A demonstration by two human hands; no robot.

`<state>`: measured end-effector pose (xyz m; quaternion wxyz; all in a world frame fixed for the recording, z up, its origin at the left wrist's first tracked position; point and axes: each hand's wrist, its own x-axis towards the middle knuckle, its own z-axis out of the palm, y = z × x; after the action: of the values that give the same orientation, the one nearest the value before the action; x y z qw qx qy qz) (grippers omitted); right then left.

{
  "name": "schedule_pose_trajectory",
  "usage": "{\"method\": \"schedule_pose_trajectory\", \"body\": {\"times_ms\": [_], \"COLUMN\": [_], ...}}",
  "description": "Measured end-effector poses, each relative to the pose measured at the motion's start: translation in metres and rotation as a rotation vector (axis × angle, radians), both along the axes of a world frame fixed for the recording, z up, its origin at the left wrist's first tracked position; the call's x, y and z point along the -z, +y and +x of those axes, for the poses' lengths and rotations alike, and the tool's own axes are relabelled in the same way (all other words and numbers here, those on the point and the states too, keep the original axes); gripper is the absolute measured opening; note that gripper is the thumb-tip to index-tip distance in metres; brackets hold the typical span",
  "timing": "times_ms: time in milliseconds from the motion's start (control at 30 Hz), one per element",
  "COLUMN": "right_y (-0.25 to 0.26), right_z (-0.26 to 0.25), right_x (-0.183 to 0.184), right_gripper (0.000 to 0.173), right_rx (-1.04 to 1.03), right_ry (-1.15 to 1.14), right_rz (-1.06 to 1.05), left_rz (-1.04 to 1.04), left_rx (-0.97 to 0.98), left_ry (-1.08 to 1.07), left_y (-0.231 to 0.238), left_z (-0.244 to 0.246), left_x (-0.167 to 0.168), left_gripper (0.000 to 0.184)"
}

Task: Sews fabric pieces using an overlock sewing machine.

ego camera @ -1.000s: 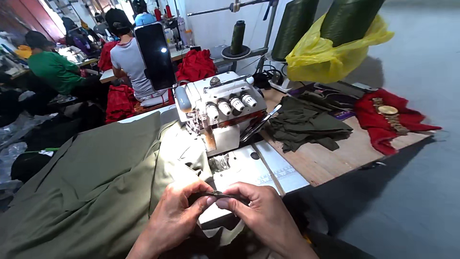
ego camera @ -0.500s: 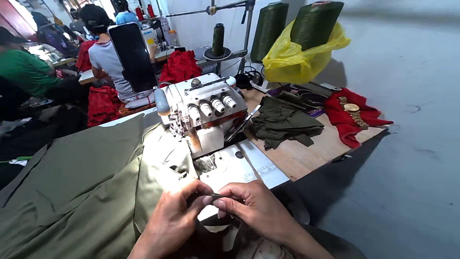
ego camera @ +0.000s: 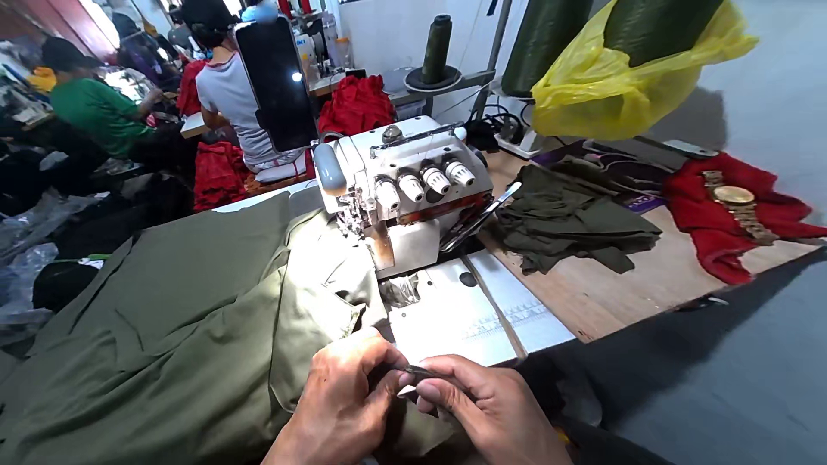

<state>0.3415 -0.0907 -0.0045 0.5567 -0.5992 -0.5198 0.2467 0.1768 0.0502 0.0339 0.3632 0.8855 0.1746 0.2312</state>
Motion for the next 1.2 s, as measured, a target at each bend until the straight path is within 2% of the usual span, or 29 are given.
{"method": "schedule_pose_trajectory", "body": {"times_ms": [100,200,300,400,500,567,633,767,867,900,1000,1100,1200], "right_y": [0.016,0.059,0.114,0.139,0.108,0.091,0.085,0.07,0.063,0.063,0.062,0.067,0.075], "right_z": [-0.011,-0.02,-0.027,-0.037,-0.042,-0.043,-0.04,-0.039,-0.041,-0.042,-0.046,-0.049,-0.052], "right_x": [-0.014,-0.017,-0.02,-0.014,-0.022,-0.011,0.0,-0.003,-0.003,-0.002,-0.004,-0.005,-0.003], "right_gripper": [0.017,0.017,0.016,0.012,0.007,0.007,0.008,0.012,0.011,0.012,0.014,0.012,0.012], "right_rx": [0.031,0.297,0.514,0.559,0.38,0.234,0.163,0.193,0.236,0.25,0.296,0.324,0.365], "right_ry": [-0.05,-0.194,-0.13,0.117,0.485,0.565,0.479,0.103,-0.039,-0.042,0.019,0.06,0.056], "right_rz": [0.033,0.199,0.168,0.081,-0.051,-0.056,0.005,0.113,0.221,0.24,0.239,0.265,0.304], "left_rz": [0.145,0.338,0.456,0.228,0.028,-0.009,0.045,0.311,0.308,0.338,0.448,0.44,0.402], "left_rx": [0.058,0.075,0.008,-0.045,-0.011,0.104,0.254,0.462,0.507,0.469,0.331,0.25,0.206], "left_ry": [0.041,0.159,0.304,0.379,0.335,0.259,0.288,0.523,0.695,0.677,0.445,0.295,0.255], "left_y": [0.025,0.063,0.11,0.142,0.123,0.109,0.108,0.097,0.09,0.09,0.093,0.098,0.097], "left_z": [-0.006,0.003,0.029,0.045,0.025,0.016,0.016,0.036,0.046,0.042,0.022,0.009,0.002], "left_x": [-0.028,-0.067,-0.082,-0.068,-0.049,-0.039,-0.043,-0.082,-0.1,-0.102,-0.098,-0.095,-0.093], "left_gripper": [0.018,0.016,0.013,0.01,0.024,0.021,0.02,0.013,0.016,0.021,0.028,0.024,0.017]}}
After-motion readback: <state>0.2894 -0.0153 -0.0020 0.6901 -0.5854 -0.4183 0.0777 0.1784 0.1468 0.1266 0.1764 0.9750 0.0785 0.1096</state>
